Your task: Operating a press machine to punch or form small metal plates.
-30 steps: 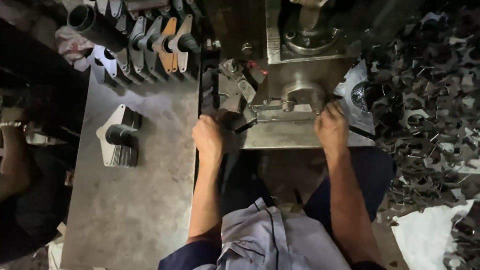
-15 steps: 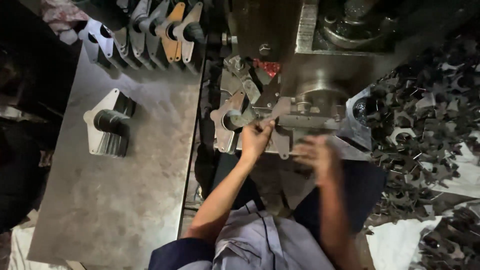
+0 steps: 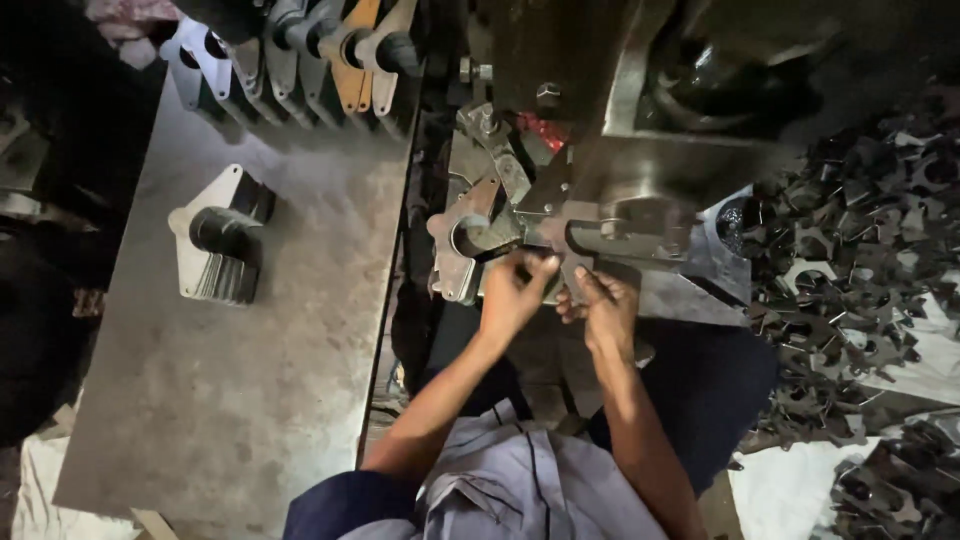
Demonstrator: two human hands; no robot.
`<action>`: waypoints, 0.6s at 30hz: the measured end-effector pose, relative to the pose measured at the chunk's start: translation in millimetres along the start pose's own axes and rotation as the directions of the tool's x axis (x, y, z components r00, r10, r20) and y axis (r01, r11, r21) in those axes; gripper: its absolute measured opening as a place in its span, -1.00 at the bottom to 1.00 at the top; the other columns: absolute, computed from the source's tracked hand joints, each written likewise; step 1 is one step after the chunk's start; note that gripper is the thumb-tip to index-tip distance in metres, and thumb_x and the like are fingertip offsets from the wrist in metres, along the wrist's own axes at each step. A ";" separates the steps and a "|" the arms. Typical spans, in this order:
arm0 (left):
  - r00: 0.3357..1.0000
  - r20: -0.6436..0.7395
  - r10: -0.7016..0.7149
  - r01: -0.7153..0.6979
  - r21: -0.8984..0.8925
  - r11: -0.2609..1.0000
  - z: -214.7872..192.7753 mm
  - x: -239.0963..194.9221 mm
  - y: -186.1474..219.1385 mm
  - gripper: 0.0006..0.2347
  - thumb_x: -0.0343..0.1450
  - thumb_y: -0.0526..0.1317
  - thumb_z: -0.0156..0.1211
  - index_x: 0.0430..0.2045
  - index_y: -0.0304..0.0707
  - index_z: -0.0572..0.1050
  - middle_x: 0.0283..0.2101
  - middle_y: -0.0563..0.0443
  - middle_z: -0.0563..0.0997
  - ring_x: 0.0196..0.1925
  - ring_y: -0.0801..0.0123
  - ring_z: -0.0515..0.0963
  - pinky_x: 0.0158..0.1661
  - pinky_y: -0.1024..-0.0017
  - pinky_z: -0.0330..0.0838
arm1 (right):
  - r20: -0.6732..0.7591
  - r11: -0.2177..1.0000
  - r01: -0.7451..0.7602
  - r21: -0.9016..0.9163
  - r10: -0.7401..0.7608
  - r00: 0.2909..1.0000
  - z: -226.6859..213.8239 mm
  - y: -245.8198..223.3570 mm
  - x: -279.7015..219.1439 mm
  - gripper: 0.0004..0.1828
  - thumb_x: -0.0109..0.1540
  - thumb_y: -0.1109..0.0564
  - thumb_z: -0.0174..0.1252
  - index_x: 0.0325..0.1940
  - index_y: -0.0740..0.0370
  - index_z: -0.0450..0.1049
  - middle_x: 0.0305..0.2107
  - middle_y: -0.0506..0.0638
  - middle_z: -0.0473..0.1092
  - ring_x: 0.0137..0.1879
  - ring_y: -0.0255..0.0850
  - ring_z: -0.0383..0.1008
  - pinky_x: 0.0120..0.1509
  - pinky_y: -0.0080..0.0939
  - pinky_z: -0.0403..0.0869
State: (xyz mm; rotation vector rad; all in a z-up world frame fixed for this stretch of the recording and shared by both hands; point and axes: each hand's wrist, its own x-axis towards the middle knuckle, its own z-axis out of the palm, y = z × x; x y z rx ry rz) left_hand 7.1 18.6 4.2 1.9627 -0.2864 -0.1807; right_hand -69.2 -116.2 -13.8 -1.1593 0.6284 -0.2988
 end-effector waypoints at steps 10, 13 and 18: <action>0.854 -0.127 0.505 -0.491 0.122 0.862 3.3 -39.5 15.1 -0.65 0.45 -0.28 0.23 0.12 -0.31 0.38 0.00 -0.26 0.49 -0.11 -0.09 0.63 -0.17 0.19 0.58 | 0.385 0.955 -0.185 0.233 0.084 0.919 -40.2 -69.8 -18.3 -0.28 0.31 -0.30 0.04 0.00 0.52 0.53 -0.35 0.28 0.60 -0.35 -0.02 0.67 -0.47 -0.16 0.59; 0.810 0.035 0.585 -0.573 0.258 0.778 17.2 -0.6 17.1 -0.62 0.42 -0.28 0.28 0.13 -0.22 0.38 0.17 -0.26 0.41 -0.08 -0.23 0.61 -0.15 0.08 0.57 | 0.160 0.998 0.051 0.040 -0.057 0.985 -50.2 -44.5 -8.6 -0.39 0.44 -0.18 0.08 0.13 0.52 0.49 -0.23 0.31 0.57 -0.22 0.03 0.64 -0.33 -0.15 0.60; 0.766 0.198 0.611 -0.632 0.404 0.662 28.3 42.2 1.9 -0.71 0.34 -0.29 0.21 -0.06 -0.19 0.41 0.05 -0.09 0.48 -0.17 0.04 0.66 -0.19 0.11 0.55 | 0.111 0.955 0.120 0.272 -0.155 0.982 -28.5 -58.0 -3.0 -0.48 0.37 -0.09 0.04 0.25 0.34 0.39 0.04 0.09 0.55 0.13 -0.06 0.63 -0.05 -0.11 0.74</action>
